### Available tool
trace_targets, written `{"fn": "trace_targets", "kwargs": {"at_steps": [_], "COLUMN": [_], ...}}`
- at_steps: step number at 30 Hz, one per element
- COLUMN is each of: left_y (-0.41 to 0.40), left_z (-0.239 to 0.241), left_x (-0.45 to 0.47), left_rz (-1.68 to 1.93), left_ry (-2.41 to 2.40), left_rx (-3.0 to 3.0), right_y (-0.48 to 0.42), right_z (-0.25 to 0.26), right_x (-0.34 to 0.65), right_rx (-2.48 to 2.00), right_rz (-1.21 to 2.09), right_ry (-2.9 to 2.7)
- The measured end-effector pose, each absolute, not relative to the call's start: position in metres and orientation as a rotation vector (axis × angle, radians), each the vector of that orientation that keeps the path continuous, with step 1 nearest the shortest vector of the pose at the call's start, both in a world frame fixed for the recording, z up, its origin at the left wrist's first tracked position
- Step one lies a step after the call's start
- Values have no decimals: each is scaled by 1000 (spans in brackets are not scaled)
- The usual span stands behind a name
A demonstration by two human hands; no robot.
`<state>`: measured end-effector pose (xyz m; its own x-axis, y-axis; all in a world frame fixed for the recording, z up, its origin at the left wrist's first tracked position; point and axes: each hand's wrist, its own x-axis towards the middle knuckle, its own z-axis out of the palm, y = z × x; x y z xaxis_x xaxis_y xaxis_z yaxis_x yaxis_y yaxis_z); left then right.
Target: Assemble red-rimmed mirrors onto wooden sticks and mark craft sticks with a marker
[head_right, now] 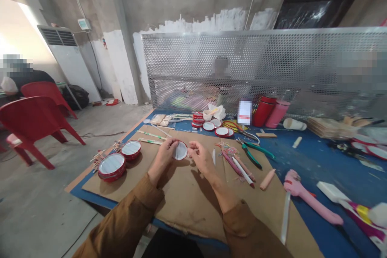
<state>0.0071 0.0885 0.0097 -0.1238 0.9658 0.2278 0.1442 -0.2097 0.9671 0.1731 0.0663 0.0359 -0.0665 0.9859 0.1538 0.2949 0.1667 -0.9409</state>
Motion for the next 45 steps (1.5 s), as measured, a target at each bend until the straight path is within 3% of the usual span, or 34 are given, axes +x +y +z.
{"fn": "trace_targets", "kwargs": {"at_steps": [6,29,37,45], "left_y": [80,77,73,74], "left_z": [10,10,12,13], "left_x": [16,11,11,12], "left_rz": [1325,1224,1265,1196], "left_ry": [1167,1152,1068,983], "left_rx": [1473,1488,1408,1380], "right_y": [66,68,64,60], "right_z": [38,31,35,44], "right_x": [174,173,175,180], "right_rx": [-1243,-1304,-1026,-996], "right_rz": [1113,797,1116,1187], "right_ry": [-1578,-1710,-1716,-1776]}}
